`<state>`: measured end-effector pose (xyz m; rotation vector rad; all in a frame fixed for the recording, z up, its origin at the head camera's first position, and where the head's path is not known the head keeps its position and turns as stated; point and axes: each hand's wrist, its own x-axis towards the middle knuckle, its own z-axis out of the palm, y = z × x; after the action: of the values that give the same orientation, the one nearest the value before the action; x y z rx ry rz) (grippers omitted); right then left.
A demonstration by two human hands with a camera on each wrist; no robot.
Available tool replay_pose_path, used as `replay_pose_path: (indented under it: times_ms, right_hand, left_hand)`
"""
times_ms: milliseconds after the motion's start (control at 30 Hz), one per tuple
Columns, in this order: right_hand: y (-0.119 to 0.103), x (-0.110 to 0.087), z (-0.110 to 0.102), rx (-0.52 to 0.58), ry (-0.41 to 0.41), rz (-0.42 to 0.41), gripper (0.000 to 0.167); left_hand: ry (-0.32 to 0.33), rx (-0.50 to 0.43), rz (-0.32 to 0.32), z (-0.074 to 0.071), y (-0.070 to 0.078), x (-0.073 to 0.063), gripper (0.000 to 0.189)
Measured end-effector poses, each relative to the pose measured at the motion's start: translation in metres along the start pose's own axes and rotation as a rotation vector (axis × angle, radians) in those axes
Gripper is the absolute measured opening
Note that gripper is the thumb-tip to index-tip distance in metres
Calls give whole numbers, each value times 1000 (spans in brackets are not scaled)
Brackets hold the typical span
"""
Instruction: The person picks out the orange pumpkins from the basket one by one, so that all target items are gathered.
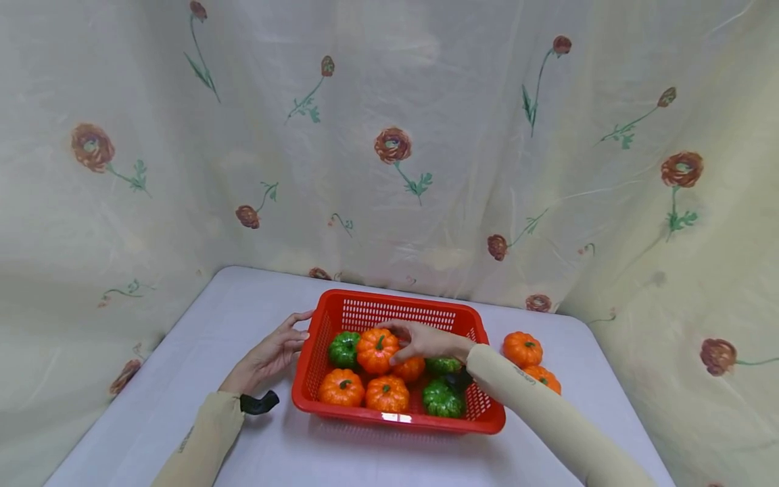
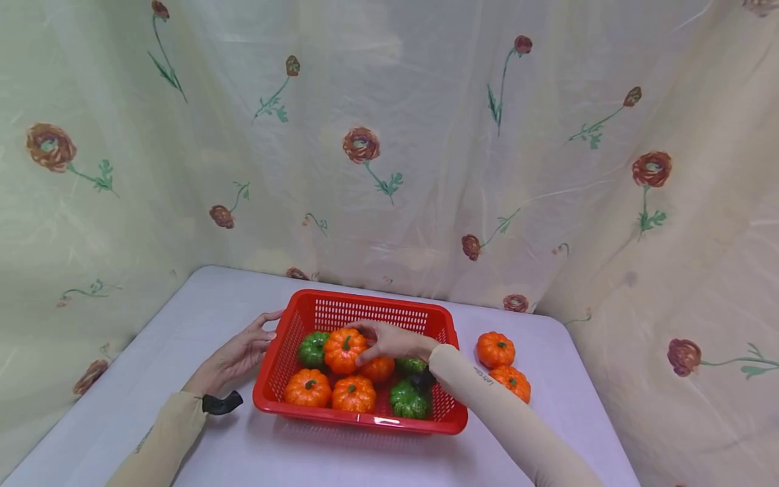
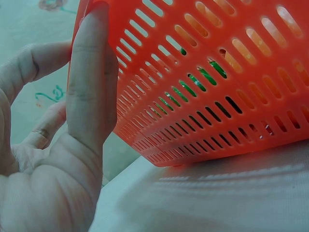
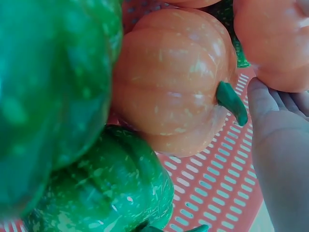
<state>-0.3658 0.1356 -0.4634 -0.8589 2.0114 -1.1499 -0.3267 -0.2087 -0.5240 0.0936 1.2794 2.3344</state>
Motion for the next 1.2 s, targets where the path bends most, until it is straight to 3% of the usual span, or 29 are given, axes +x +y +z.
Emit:
replay_pose_path:
  times_ms: [267,533,733,933,1200]
  right_hand:
    - [-1,-2,4,-11,27,29,63]
    - [-4,-5,6,96,48,75,59]
    - [-12,-14,-3,178,46,60,55]
    - [-19,-35,-17,166,71,36,56]
    - [-15,-77,-34,69,179,94,62]
  left_hand:
    - [2,-8,0,0,0,-1,74]
    - [31,2,-9,1,-1,-1,72]
    - [25,0,-4,0,-1,0,72]
    - [48,-4,-8,1,-2,1,71]
    - [52,24,7,0,-2,1,71]
